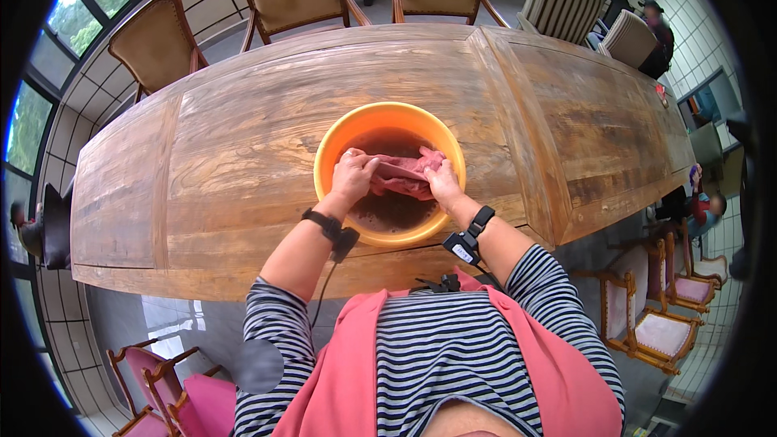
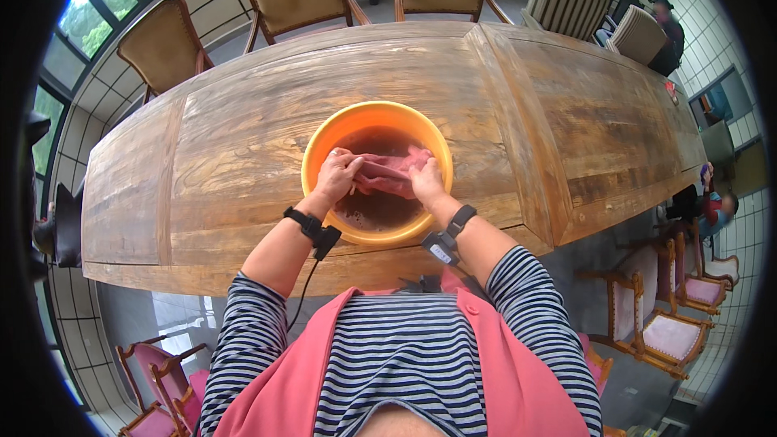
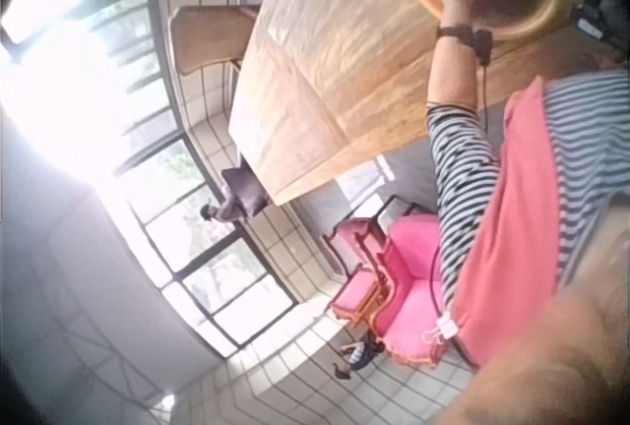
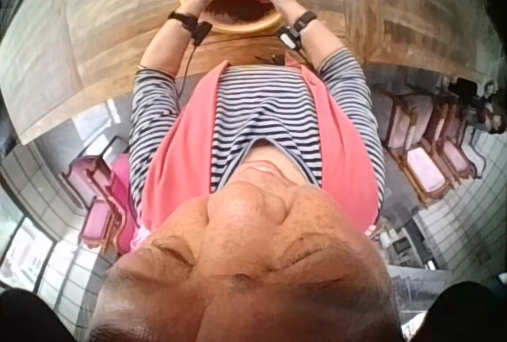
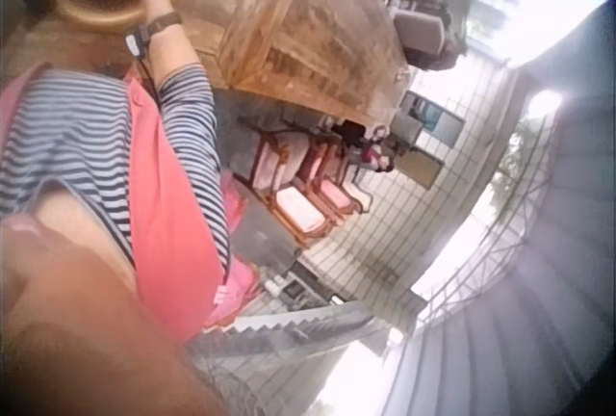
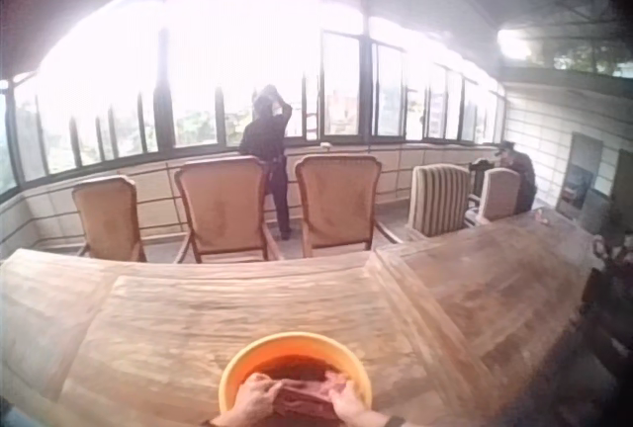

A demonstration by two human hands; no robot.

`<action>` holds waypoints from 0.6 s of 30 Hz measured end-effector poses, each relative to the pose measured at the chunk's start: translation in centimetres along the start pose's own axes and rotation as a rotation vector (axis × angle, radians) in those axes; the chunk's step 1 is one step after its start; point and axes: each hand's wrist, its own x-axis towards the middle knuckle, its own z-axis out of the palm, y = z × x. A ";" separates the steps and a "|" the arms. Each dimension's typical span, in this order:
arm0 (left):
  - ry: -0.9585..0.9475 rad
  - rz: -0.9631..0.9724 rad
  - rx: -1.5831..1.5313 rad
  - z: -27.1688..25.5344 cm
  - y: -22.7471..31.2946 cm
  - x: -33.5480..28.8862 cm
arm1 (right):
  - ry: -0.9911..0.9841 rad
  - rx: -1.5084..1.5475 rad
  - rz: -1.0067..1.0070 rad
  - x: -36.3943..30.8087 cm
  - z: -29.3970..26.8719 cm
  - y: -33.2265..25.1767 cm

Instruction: The person wrings a pink cloth in a yellow bowl of soapy water, then wipes a large wooden table surface. The cloth is repeatedly dipped, wrung, and used to wipe different areas of the table.

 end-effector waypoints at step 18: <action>-0.917 0.006 0.828 0.9 2.8 -0.2 | -0.716 -1.197 -0.163 -1.9 -1.4 -2.1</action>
